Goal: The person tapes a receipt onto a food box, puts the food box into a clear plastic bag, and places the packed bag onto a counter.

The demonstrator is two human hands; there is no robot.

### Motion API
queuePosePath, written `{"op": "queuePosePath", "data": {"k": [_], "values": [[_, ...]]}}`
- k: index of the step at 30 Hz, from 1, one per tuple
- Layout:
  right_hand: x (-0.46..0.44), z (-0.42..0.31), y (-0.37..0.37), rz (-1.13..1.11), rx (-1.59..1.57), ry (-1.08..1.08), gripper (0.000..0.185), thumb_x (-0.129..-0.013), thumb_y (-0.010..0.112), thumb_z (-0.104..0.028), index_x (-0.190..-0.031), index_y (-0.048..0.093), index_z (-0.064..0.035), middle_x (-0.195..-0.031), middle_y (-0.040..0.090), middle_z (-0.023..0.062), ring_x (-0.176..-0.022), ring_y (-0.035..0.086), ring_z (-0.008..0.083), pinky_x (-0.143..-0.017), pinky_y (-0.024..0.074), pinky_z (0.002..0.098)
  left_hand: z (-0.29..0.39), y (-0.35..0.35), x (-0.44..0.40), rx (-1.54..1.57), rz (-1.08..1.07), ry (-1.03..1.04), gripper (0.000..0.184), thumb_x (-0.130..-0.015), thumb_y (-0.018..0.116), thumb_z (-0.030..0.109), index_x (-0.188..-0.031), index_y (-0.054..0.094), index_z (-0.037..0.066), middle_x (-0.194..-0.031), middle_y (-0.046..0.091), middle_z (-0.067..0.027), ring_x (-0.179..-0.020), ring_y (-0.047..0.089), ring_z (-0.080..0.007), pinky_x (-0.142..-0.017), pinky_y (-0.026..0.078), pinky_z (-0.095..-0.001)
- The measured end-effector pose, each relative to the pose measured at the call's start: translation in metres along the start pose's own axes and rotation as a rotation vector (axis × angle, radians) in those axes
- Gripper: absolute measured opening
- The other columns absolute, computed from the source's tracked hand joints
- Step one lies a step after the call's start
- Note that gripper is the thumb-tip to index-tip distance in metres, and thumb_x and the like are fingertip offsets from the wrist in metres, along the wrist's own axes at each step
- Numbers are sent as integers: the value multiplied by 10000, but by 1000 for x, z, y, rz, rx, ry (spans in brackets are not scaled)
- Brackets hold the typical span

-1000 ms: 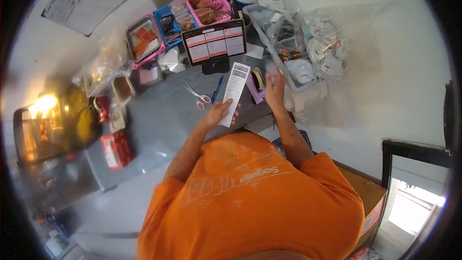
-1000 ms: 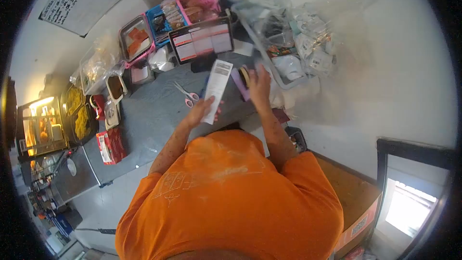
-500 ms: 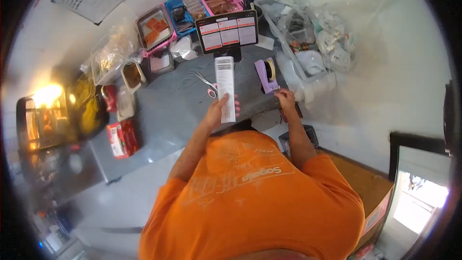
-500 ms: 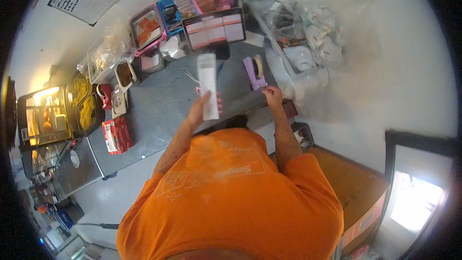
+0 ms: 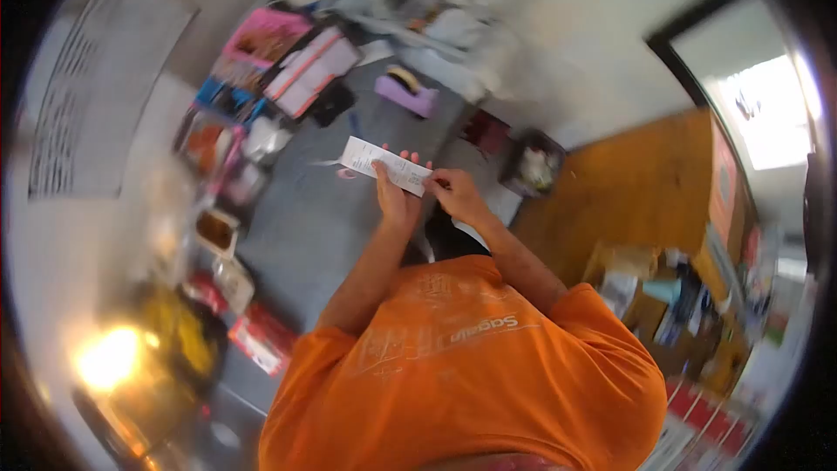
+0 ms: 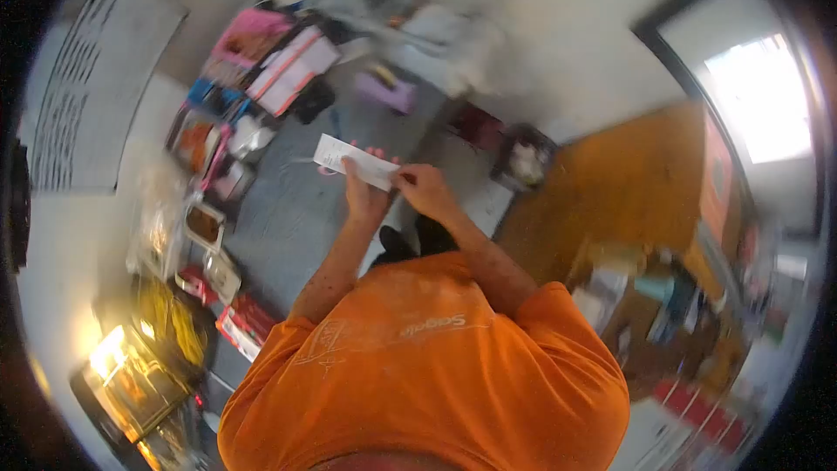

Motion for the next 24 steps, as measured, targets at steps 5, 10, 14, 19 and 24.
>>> {"op": "queuePosePath", "data": {"k": [5, 10, 14, 19, 24], "values": [[105, 22, -90, 472, 219, 59, 248, -830, 598, -229, -808, 638, 15, -665, 587, 193, -546, 549, 237, -556, 437, 349, -67, 21, 9, -214, -426, -187, 452, -937, 360, 489, -1195, 447, 129, -1081, 539, -85, -1058, 513, -286, -954, 389, -536], [240, 52, -145, 421, 220, 336, 315, -813, 576, -296, -860, 674, -1, -800, 641, 216, -742, 627, 333, -683, 477, 416, -163, 11, 42, -295, -212, -640, 393, -960, 367, 389, -1193, 475, 91, -1185, 524, -101, -1099, 507, -283, -966, 392, -509], [360, 97, -165, 672, 177, 386, 335, -822, 572, -323, -847, 674, -5, -759, 643, 199, -688, 622, 303, -675, 475, 411, -263, -32, 63, -630, -229, -909, 379, -963, 378, 352, -1222, 471, 92, -1179, 528, -94, -1085, 511, -275, -959, 403, -478], [536, 121, -179, 1055, -318, 488, 239, -876, 591, -211, -805, 635, 13, -619, 563, 17, -445, 492, 80, -394, 382, 228, -416, 47, 208, -814, -648, -997, 280, -894, 566, 170, -1120, 567, 3, -1026, 628, -85, -914, 619, -200, -801, 516, -353], [631, 191, -159, 973, -364, 637, 217, -868, 594, -211, -870, 667, -6, -575, 531, 5, -442, 500, 85, -411, 412, 238, -537, 38, 285, -1414, -1066, -825, 293, -841, 638, 252, -995, 675, 6, -938, 665, -79, -867, 626, -175, -763, 499, -306]]}}
Point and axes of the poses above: each hand's wrist, its own x-axis away from the middle knuckle, its own y-axis out of the palm, z = x × y, the point moved 7 cm from there along -x, towards the middle knuckle
